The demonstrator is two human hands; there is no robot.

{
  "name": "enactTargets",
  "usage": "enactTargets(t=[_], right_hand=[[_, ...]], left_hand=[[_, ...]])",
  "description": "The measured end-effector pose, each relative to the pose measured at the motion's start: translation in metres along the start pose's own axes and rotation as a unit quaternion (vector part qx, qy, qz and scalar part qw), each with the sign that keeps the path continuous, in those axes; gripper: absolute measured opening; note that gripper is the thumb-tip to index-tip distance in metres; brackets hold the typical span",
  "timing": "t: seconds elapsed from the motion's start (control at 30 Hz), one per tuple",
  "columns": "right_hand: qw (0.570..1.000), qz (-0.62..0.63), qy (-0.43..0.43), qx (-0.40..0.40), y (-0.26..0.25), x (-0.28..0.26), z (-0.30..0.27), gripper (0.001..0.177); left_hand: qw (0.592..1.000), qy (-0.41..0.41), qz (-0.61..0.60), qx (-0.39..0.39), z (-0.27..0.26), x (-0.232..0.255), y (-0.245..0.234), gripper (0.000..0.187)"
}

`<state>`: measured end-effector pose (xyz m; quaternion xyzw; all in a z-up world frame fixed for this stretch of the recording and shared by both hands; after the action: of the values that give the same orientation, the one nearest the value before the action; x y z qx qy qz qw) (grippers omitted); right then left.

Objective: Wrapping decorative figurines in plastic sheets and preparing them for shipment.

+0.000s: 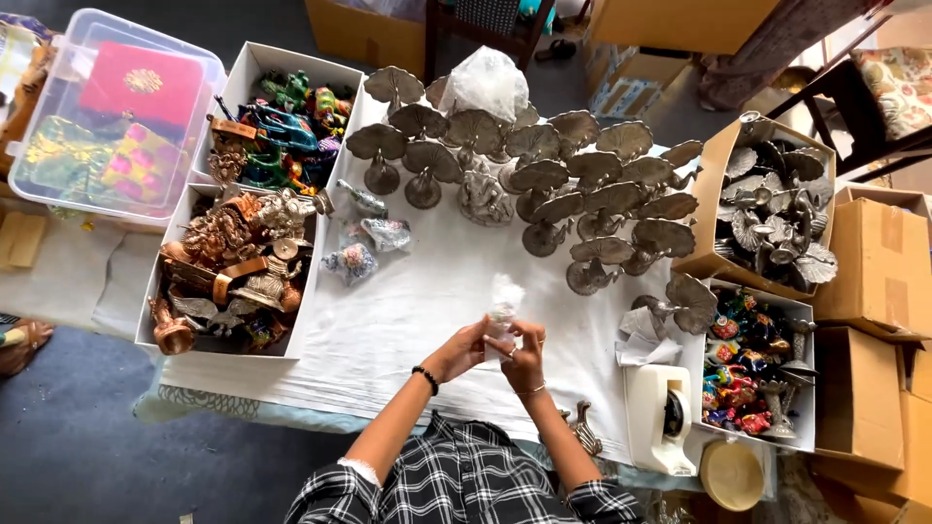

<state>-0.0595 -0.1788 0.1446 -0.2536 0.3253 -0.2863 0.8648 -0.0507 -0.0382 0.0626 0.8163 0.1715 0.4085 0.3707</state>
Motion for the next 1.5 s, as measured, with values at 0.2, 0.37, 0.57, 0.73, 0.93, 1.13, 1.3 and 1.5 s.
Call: enactTargets(t=[0.2,0.37,0.57,0.73,0.93,1.13,1.3,1.5], right_hand=[[0.808,0.416,0.413,0.067,0.033,0.075,-0.062,0.027],[0.713,0.395,0.57,-0.105,0.065,0.101,-0.029,0.034],[0.628,0.441,0.637,-0.072,0.101,0.162,-0.07,0.048],[0.512,0.543,0.657,-0.108,0.056,0.078,-0.018,0.051],[0.66,0.421,0.599,-0.168,0.07,0.107,-0.05,0.03],[0.784,0.32,0.531,-0.031,0.049,0.095,-0.029,0.016],[0.975,0.097,0.175,-0.1,0.071,0.085,-0.065,0.027],[0.988,0.049,0.075,-0.125,0.054,0.058,-0.061,0.038]], left_hand=[[0.996,0.017,0.09,-0.012,0.009,-0.002,-0.027,0.043],[0.982,-0.003,0.187,-0.024,0.002,0.008,-0.032,0.043],[0.963,-0.007,0.262,-0.054,0.002,0.007,-0.035,0.042],[0.958,0.002,0.284,-0.036,-0.003,0.007,-0.047,0.043],[0.939,0.066,0.325,-0.09,-0.007,0.006,-0.053,0.058],[0.919,0.041,0.338,0.2,-0.001,-0.001,-0.095,0.041],[0.747,0.315,0.556,0.182,-0.02,0.026,-0.03,0.042],[0.593,0.372,0.712,0.051,-0.012,0.013,-0.028,0.038]])
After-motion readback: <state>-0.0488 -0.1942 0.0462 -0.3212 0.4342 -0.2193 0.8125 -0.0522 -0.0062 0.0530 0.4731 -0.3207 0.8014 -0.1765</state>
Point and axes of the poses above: each hand's wrist, its own z-axis towards the middle knuckle, its own y-axis out of the palm, x = y × z, the point moved 3 cm from there along z, towards the middle knuckle, and after that the axes turned 4 degrees about y, right-handed, at the moved point
